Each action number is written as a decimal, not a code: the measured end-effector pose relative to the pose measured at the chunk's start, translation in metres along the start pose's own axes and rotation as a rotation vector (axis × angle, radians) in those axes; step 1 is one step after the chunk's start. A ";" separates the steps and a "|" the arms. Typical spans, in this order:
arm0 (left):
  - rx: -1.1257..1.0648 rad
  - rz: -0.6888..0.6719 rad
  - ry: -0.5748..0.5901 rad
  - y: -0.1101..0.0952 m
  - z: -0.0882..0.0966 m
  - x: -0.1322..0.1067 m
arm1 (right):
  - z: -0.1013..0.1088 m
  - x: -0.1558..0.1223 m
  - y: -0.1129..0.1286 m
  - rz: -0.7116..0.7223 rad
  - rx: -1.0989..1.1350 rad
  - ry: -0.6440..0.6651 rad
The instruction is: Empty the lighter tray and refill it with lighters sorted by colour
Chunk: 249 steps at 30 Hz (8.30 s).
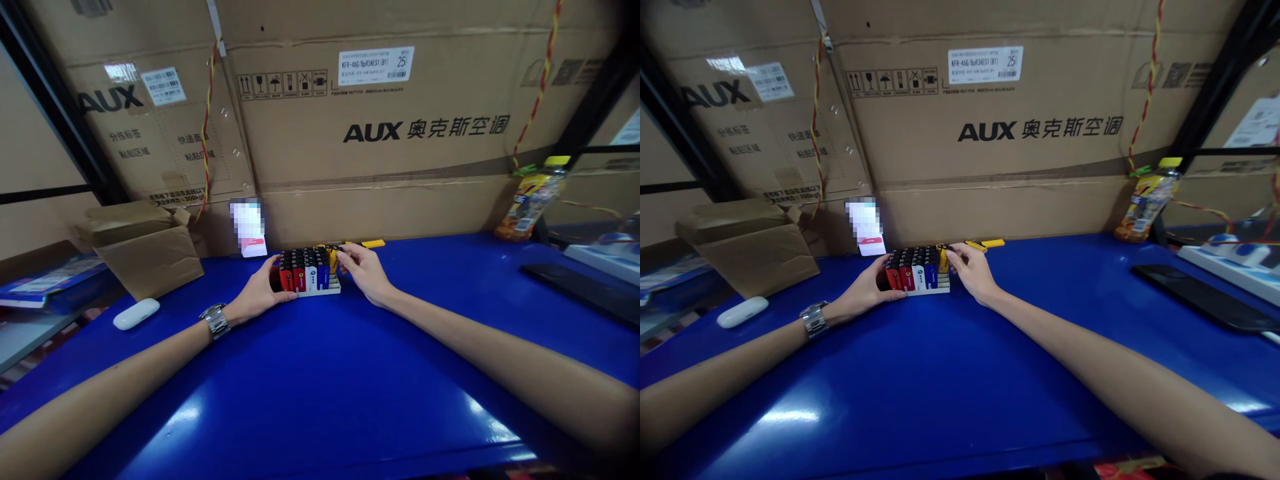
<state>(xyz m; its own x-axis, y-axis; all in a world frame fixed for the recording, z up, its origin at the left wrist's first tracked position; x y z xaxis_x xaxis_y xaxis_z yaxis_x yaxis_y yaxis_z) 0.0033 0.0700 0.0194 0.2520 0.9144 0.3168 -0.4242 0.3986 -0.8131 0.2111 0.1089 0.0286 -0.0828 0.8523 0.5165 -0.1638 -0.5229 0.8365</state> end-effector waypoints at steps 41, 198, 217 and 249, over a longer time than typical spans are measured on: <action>0.046 0.033 -0.040 -0.002 0.002 -0.001 | 0.036 0.028 -0.044 0.130 -0.901 0.204; 0.201 0.020 -0.094 0.002 0.009 0.000 | 0.001 0.003 0.001 0.035 -0.009 0.054; 0.228 0.003 -0.084 -0.002 0.008 -0.001 | -0.011 -0.005 0.022 0.262 -0.413 0.202; 0.236 0.032 -0.075 -0.004 0.008 -0.003 | 0.037 0.029 -0.039 0.374 -0.977 0.488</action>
<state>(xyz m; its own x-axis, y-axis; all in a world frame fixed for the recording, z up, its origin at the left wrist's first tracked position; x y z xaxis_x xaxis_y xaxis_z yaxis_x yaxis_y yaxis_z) -0.0030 0.0663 0.0256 0.1738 0.9260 0.3351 -0.6247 0.3667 -0.6894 0.2511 0.1538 0.0176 -0.6230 0.6733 0.3982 -0.7222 -0.6906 0.0378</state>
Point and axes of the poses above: each hand's wrist, its own x-axis towards the middle knuckle, its own z-axis out of the back of the hand, y = z × x, the point moved 8 cm from there along x, towards the middle knuckle, and after that the axes turned 4 degrees about -y, right-handed, at the moved point
